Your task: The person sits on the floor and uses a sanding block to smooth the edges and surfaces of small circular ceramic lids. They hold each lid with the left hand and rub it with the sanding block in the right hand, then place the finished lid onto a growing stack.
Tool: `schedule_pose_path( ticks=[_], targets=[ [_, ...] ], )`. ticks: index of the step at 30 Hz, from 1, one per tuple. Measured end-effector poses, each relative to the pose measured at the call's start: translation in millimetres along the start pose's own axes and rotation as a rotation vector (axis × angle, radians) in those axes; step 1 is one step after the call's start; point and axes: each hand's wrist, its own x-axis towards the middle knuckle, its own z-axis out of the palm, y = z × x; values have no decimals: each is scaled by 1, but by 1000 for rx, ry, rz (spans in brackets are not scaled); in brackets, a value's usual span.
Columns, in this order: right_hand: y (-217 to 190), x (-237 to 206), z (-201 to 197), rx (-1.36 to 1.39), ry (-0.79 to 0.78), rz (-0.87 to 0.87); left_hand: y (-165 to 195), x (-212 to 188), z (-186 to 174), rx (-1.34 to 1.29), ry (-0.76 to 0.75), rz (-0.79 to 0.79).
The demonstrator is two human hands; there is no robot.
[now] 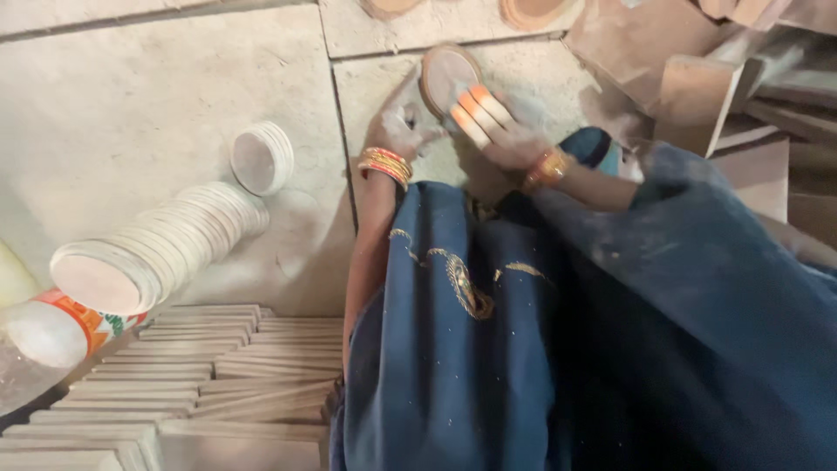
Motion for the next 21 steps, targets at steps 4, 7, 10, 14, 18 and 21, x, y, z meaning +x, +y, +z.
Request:
schedule_pose_path(
  ticks=[4, 7, 10, 14, 18, 21],
  targets=[
    [1, -22, -8, 143, -153, 34, -5, 2, 6, 40, 12, 32],
    [11, -8, 4, 89, -187, 87, -11, 3, 12, 22, 70, 60],
    [27, 19, 23, 153, -56, 94, -16, 5, 14, -56, 78, 85],
    [51, 43, 36, 199, -261, 164, -17, 8, 11, 39, 68, 103],
    [44, 29, 29, 245, -240, 133, -20, 8, 12, 91, 37, -43],
    [16, 1, 17, 230, -187, 110, -25, 4, 14, -24, 5, 390]
  ],
)
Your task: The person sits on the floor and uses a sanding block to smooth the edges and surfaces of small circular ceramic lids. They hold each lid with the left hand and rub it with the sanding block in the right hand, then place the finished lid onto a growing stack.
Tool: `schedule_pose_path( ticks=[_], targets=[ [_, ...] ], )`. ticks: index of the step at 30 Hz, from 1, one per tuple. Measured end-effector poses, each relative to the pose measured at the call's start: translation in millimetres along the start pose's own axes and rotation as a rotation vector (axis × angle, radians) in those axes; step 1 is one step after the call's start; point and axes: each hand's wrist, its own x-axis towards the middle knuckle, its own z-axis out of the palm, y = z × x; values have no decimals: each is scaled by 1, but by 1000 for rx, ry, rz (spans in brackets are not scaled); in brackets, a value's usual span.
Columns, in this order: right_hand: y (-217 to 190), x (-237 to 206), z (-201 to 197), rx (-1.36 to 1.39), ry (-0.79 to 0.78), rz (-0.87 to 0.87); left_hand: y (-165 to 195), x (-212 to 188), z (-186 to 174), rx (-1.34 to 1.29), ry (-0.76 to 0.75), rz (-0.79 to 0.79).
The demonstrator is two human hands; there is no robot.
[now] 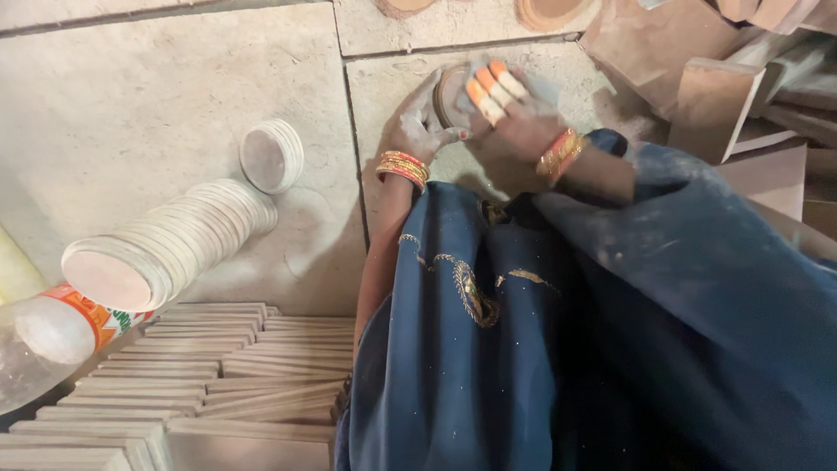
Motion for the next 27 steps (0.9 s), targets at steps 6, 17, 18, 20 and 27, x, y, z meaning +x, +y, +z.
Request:
schedule_pose_path(
  ticks=[6, 17, 18, 20, 27],
  targets=[
    [-18, -47, -13, 47, -215, 205, -1, -9, 5, 246, 83, -87],
    [8, -31, -51, 1023, 118, 725, 36, -20, 39, 891, 229, -24],
    [6, -27, -49, 1039, 112, 735, 39, -19, 38, 906, 241, 32],
    [3, -22, -46, 1041, 86, 749, 44, -16, 37, 1022, 218, 25],
    [4, -26, -36, 754, 125, 573, 50, -1, 41, 1132, 11, -253]
  ],
)
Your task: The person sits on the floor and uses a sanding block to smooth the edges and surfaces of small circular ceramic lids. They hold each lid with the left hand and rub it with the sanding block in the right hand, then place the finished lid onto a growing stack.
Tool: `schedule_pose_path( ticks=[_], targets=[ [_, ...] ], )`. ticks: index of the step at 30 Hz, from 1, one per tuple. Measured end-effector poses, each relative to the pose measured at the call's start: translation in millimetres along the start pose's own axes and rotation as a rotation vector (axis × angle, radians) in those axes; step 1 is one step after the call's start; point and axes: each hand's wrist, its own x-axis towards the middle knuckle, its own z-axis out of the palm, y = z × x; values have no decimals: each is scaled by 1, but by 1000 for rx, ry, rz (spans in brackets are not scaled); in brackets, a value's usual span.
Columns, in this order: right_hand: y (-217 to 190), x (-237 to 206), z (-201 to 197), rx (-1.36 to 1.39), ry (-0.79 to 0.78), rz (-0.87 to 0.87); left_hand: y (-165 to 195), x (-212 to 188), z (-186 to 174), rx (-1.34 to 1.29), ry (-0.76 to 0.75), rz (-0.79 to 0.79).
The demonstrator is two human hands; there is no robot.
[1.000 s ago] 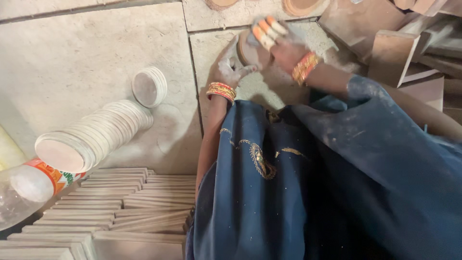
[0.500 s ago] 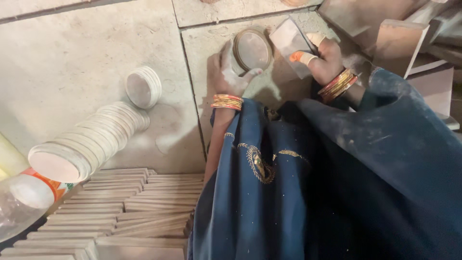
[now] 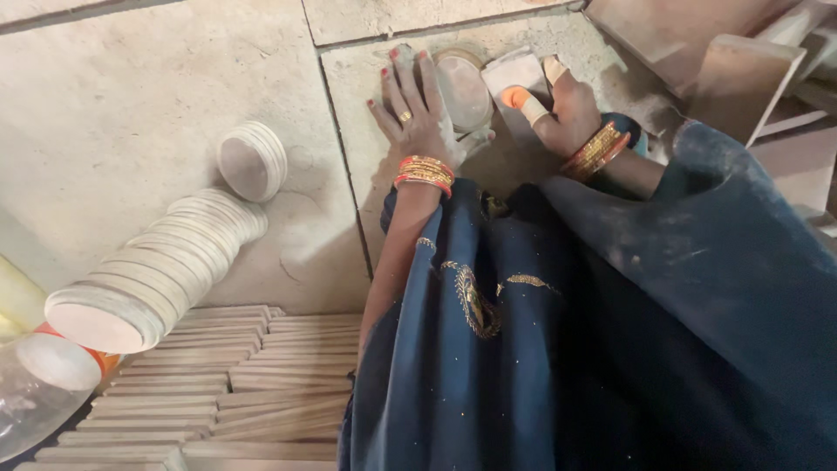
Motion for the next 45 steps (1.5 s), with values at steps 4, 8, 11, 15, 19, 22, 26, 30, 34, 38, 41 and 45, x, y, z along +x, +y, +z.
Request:
schedule_pose_path(
  ticks=[4, 8, 11, 15, 19, 22, 26, 30, 34, 38, 41, 45],
  targets=[
    [24, -8, 13, -240, 30, 30, 0, 1, 7, -61, 44, 13],
    [49, -10, 24, -456, 59, -100, -4, 0, 20, -155, 118, 41],
    [52, 3, 20, -586, 49, -136, -6, 3, 27, -152, 100, 22],
    [29, 52, 15, -673, -201, -94, -7, 7, 25, -109, 36, 18],
    [3, 111, 26, -749, -286, -278, -4, 11, 15, -104, -105, -35],
    [3, 116, 30, -805, -334, -219, -3, 9, 11, -87, -40, -1],
    [27, 56, 23, -728, -276, 2, -3, 2, 11, -69, -38, -1],
    [56, -6, 28, -492, -112, -20, -4, 3, 15, -107, 27, 19],
    [75, -14, 41, -422, 63, 12, -6, 5, 21, -107, 38, 32],
    [79, -2, 39, -415, 73, -32, -8, 5, 24, -132, 55, 24],
    [72, 3, 30, -469, -10, -20, -8, 6, 24, -155, 41, 22],
    [55, 14, 25, -310, 23, -37, -7, 6, 20, -163, 44, 22]
  ],
)
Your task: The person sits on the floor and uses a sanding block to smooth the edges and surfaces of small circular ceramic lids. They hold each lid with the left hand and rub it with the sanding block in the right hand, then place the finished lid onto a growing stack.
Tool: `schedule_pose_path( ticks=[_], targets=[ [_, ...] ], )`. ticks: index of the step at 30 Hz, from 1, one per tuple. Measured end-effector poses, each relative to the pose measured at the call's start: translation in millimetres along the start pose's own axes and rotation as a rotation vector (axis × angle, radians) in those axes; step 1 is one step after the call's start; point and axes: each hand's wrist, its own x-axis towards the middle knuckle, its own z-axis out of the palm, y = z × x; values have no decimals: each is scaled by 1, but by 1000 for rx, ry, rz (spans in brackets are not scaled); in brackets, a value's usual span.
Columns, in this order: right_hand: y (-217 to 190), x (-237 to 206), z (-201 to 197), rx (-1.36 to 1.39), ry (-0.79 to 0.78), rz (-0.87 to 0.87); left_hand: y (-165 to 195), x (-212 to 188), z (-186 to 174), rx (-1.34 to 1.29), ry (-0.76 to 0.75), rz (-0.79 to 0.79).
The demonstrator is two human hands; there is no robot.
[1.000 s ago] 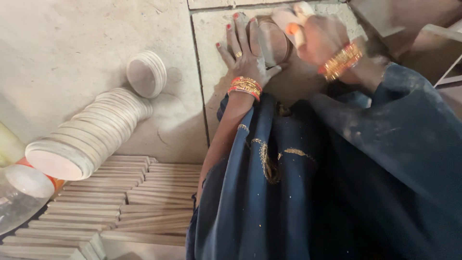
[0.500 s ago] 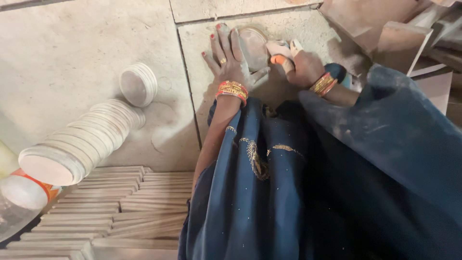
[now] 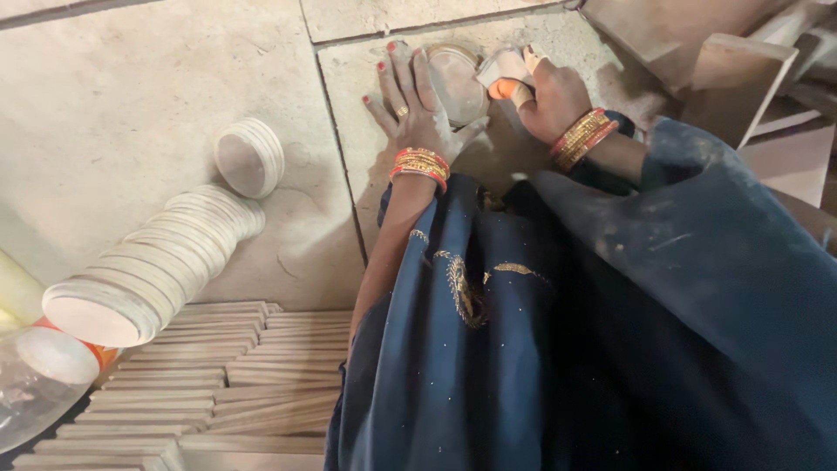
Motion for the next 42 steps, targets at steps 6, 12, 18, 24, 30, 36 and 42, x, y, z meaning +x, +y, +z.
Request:
schedule_pose_path(
  ticks=[6, 12, 18, 24, 30, 36, 42],
  targets=[
    [-6, 28, 13, -181, 155, -64, 2, -2, -3, 24, -2, 7],
    [12, -17, 29, -239, -20, 3, 2, -2, 0, 1, 100, 37],
    [20, -20, 17, -203, -55, -32, 2, 1, 3, 29, -15, -34],
    [3, 82, -7, -370, -484, -137, 3, 4, -6, 21, -99, -52],
    [-18, 118, -4, -361, -416, -302, 4, 3, -9, 75, -92, -34],
    [-13, 7, 4, -138, 3, -220, 4, 1, -1, 100, -62, -32],
    [14, 25, 11, -167, -77, -166, 1, 1, 1, 89, -61, -20]
  ],
)
